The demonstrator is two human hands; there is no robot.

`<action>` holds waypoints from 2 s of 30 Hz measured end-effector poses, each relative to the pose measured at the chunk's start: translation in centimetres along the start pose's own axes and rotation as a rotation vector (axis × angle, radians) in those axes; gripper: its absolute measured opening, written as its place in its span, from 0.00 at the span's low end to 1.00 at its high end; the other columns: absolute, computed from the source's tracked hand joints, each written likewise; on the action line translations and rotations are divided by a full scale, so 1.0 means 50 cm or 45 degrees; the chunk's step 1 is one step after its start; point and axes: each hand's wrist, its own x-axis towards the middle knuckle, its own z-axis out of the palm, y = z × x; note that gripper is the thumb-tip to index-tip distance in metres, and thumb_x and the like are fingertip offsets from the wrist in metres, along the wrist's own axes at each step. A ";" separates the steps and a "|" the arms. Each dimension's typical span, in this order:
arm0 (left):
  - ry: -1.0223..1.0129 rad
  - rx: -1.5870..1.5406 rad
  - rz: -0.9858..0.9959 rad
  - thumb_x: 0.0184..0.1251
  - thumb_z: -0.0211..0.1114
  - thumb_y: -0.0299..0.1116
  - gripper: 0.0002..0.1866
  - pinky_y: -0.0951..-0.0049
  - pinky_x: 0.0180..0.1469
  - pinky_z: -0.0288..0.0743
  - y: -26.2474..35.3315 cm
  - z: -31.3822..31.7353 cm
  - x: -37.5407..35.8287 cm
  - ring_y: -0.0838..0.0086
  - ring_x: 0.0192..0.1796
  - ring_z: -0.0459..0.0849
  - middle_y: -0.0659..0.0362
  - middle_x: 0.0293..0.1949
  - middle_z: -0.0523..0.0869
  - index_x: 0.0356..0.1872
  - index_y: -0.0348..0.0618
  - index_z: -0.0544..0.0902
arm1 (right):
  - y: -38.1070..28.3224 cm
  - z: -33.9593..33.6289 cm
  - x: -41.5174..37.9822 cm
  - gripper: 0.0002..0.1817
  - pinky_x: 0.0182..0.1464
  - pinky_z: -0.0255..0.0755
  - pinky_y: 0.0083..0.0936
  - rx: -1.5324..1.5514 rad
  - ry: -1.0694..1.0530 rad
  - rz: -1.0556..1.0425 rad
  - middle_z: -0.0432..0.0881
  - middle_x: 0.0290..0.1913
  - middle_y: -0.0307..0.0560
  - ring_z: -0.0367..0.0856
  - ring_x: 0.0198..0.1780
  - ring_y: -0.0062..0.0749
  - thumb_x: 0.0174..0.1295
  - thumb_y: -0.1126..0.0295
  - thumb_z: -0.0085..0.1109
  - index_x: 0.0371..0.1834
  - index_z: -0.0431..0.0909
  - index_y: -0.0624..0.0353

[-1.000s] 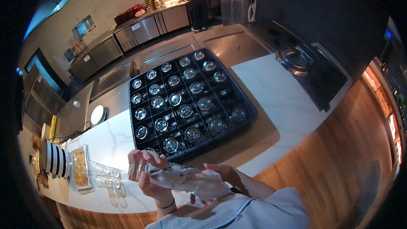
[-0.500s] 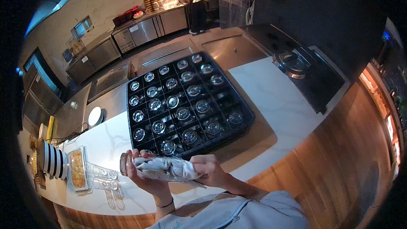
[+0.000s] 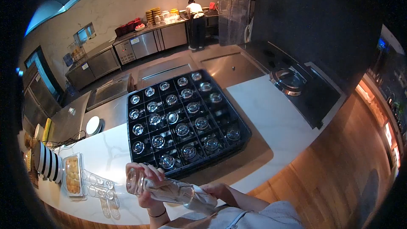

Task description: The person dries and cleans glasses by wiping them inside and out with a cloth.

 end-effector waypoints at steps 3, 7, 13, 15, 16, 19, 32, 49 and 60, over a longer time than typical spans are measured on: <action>0.012 0.105 0.073 0.43 0.71 0.36 0.32 0.71 0.34 0.70 0.005 0.006 -0.003 0.68 0.31 0.75 0.53 0.32 0.72 0.47 0.39 0.61 | -0.023 0.015 0.006 0.35 0.44 0.71 0.22 -0.136 -0.117 -0.136 0.77 0.43 0.45 0.77 0.42 0.23 0.53 0.47 0.58 0.54 0.67 0.67; 0.159 0.017 0.036 0.56 0.53 0.31 0.22 0.69 0.45 0.68 0.004 0.015 0.000 0.69 0.37 0.70 0.56 0.35 0.68 0.52 0.41 0.60 | -0.082 0.078 0.010 0.20 0.34 0.69 0.14 -0.328 -0.047 -0.373 0.76 0.33 0.37 0.74 0.33 0.15 0.54 0.59 0.63 0.38 0.74 0.67; 0.565 -0.008 0.080 0.59 0.52 0.36 0.23 0.71 0.50 0.69 -0.033 0.002 -0.030 0.71 0.45 0.71 0.58 0.45 0.72 0.55 0.42 0.64 | -0.098 0.204 0.015 0.12 0.32 0.63 0.18 -1.691 0.600 -1.328 0.73 0.33 0.41 0.68 0.31 0.19 0.41 0.72 0.71 0.25 0.76 0.64; 0.441 -0.113 0.089 0.60 0.49 0.37 0.22 0.71 0.48 0.70 -0.021 0.007 -0.025 0.71 0.42 0.70 0.57 0.45 0.71 0.55 0.39 0.63 | -0.122 0.219 0.002 0.11 0.44 0.61 0.25 -1.426 0.262 -1.077 0.69 0.42 0.44 0.66 0.41 0.24 0.45 0.69 0.67 0.26 0.76 0.64; 0.404 -0.237 0.084 0.61 0.47 0.37 0.22 0.70 0.45 0.71 -0.015 0.017 -0.019 0.71 0.40 0.69 0.56 0.43 0.70 0.55 0.37 0.63 | -0.131 0.224 -0.004 0.11 0.49 0.61 0.29 -1.283 0.100 -0.954 0.67 0.46 0.46 0.65 0.47 0.27 0.47 0.67 0.66 0.27 0.76 0.63; 0.266 -0.268 0.056 0.58 0.47 0.36 0.24 0.66 0.43 0.71 -0.009 0.013 -0.018 0.69 0.38 0.68 0.54 0.40 0.68 0.54 0.34 0.62 | -0.117 0.174 0.014 0.27 0.64 0.49 0.35 -0.106 -0.369 -0.560 0.61 0.55 0.52 0.58 0.60 0.35 0.46 0.53 0.62 0.42 0.71 0.64; 0.187 -0.001 0.149 0.55 0.53 0.32 0.25 0.63 0.51 0.66 -0.003 -0.018 -0.031 0.66 0.41 0.71 0.52 0.42 0.70 0.54 0.36 0.60 | -0.077 0.176 0.042 0.19 0.40 0.69 0.13 -0.486 0.133 -0.507 0.79 0.39 0.36 0.74 0.37 0.15 0.53 0.66 0.63 0.46 0.74 0.64; 0.056 -0.237 0.112 0.35 0.65 0.30 0.31 0.63 0.39 0.69 -0.001 -0.039 -0.014 0.63 0.33 0.76 0.54 0.32 0.74 0.46 0.38 0.64 | -0.032 0.107 0.008 0.28 0.57 0.65 0.30 0.124 -0.092 0.069 0.70 0.55 0.51 0.73 0.53 0.33 0.65 0.57 0.38 0.62 0.57 0.66; 0.560 0.105 0.038 0.48 0.59 0.27 0.25 0.67 0.46 0.72 0.005 -0.013 -0.019 0.65 0.44 0.75 0.53 0.40 0.72 0.51 0.40 0.64 | -0.029 0.209 0.079 0.16 0.37 0.68 0.19 -1.057 0.835 -1.243 0.73 0.28 0.35 0.72 0.31 0.21 0.49 0.64 0.65 0.30 0.74 0.66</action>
